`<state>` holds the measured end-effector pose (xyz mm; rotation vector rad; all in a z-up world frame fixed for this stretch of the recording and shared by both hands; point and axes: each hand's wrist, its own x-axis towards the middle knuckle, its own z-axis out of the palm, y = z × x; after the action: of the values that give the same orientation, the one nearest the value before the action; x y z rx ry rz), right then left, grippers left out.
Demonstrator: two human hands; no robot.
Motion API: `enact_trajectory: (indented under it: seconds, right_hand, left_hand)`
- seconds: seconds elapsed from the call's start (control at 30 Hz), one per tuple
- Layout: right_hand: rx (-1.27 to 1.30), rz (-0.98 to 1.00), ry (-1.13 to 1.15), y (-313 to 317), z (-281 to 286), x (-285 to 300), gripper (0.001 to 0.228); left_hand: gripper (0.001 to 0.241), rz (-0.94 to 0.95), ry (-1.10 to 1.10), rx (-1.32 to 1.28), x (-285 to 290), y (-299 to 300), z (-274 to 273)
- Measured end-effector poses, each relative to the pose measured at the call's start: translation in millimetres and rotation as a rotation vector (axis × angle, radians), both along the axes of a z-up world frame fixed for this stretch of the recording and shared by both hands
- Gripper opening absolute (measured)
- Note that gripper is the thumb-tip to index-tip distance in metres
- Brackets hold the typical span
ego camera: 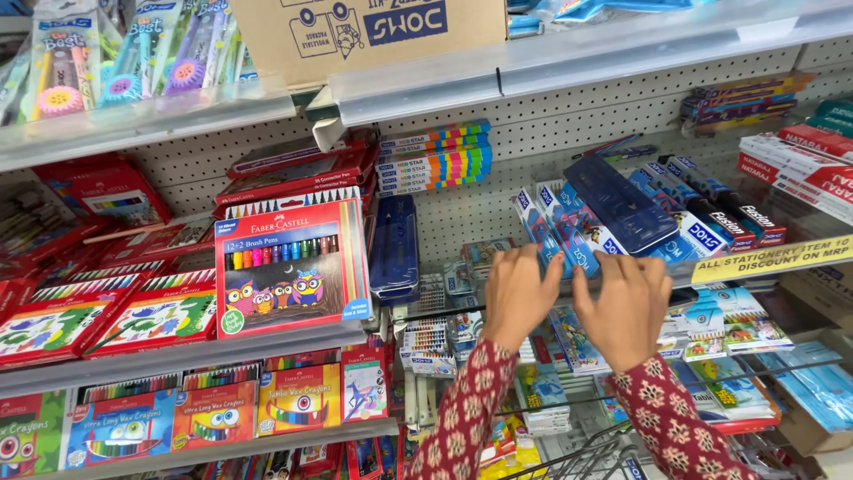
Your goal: Selecting and placing various stationery items like color pencils and pens into a shopping cart.
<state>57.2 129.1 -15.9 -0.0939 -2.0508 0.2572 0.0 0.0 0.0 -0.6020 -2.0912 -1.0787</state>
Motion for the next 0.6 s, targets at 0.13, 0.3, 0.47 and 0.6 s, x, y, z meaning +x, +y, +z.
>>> enact_trajectory:
  seconds: [0.13, 0.3, 0.47, 0.6]
  right_hand:
    - [-0.013, 0.020, -0.025, 3.4, 4.1, -9.5, 0.031]
    - [-0.032, 0.193, -0.096, 10.4, -1.1, -29.9, 0.032]
    - [-0.083, 0.169, -0.441, -1.0, 35.9, -25.7, 0.035]
    - [-0.088, 0.211, -0.581, 10.1, 35.4, -53.6, 0.043]
  left_hand:
    - [0.054, 0.002, -0.314, -0.274, -33.3, 10.6, -0.7]
    - [0.055, 0.051, -0.335, -0.442, -58.0, 7.2, -4.5]
    - [0.052, 0.027, -0.363, -0.304, -74.9, -6.8, -19.9]
    - [0.056, -0.025, -0.391, -0.215, -72.7, -14.2, -22.4]
